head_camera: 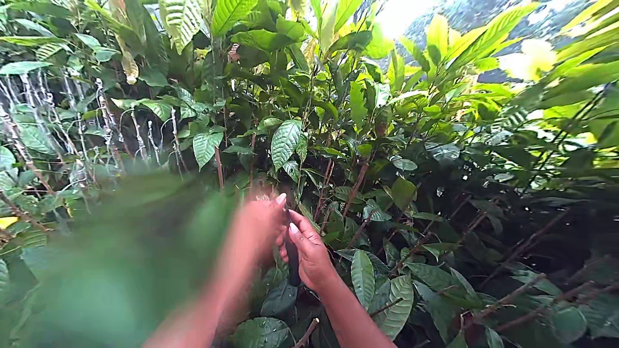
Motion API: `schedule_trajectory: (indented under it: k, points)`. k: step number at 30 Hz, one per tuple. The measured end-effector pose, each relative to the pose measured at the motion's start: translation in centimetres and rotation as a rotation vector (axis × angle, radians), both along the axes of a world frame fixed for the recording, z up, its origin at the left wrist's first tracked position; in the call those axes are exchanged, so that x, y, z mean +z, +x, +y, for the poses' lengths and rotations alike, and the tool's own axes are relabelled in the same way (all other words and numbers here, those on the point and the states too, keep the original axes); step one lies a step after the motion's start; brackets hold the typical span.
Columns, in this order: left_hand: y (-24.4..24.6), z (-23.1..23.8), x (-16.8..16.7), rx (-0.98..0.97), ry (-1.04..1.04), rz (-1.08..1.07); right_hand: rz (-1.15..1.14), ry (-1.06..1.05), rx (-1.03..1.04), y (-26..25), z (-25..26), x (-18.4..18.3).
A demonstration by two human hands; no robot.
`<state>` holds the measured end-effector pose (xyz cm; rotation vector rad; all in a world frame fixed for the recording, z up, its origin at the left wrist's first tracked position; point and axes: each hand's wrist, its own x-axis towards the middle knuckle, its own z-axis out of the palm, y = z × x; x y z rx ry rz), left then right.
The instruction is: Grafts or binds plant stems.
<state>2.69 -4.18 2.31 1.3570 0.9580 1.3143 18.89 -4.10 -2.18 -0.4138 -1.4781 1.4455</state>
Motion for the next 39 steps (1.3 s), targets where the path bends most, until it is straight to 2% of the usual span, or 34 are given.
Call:
schedule_trajectory:
  k: [7,20,24,31,33,35,37,39]
  points:
    - [0.2,0.3,0.0,0.015,-0.026,0.023,0.000,-0.027,0.037,0.4,0.6,-0.2]
    - [0.4,1.4,-0.5,0.047,-0.040,-0.002,-0.082,0.013,-0.038,0.7,1.7,-1.4]
    - [-0.1,1.5,-0.5,0.013,-0.046,0.077,-0.104,-0.009,-0.029,0.4,2.0,-0.9]
    - [-0.2,2.7,-1.7,0.018,-0.064,-0.090,-0.116,-0.028,-0.020,-0.3,3.4,-2.2]
    - [-0.9,3.4,-2.4,0.006,-0.036,-0.161,-0.117,-0.001,-0.076,-0.4,3.4,-1.3]
    - [-2.4,4.7,-3.5,0.078,0.024,-0.149,-0.042,0.073,-0.146,0.1,2.8,0.6]
    - [-3.9,5.8,-4.6,0.301,0.065,-0.107,0.062,0.152,-0.156,1.2,2.4,2.3]
    - [-4.1,6.3,-5.6,0.522,0.097,-0.102,0.121,0.139,-0.138,2.0,2.6,2.4]
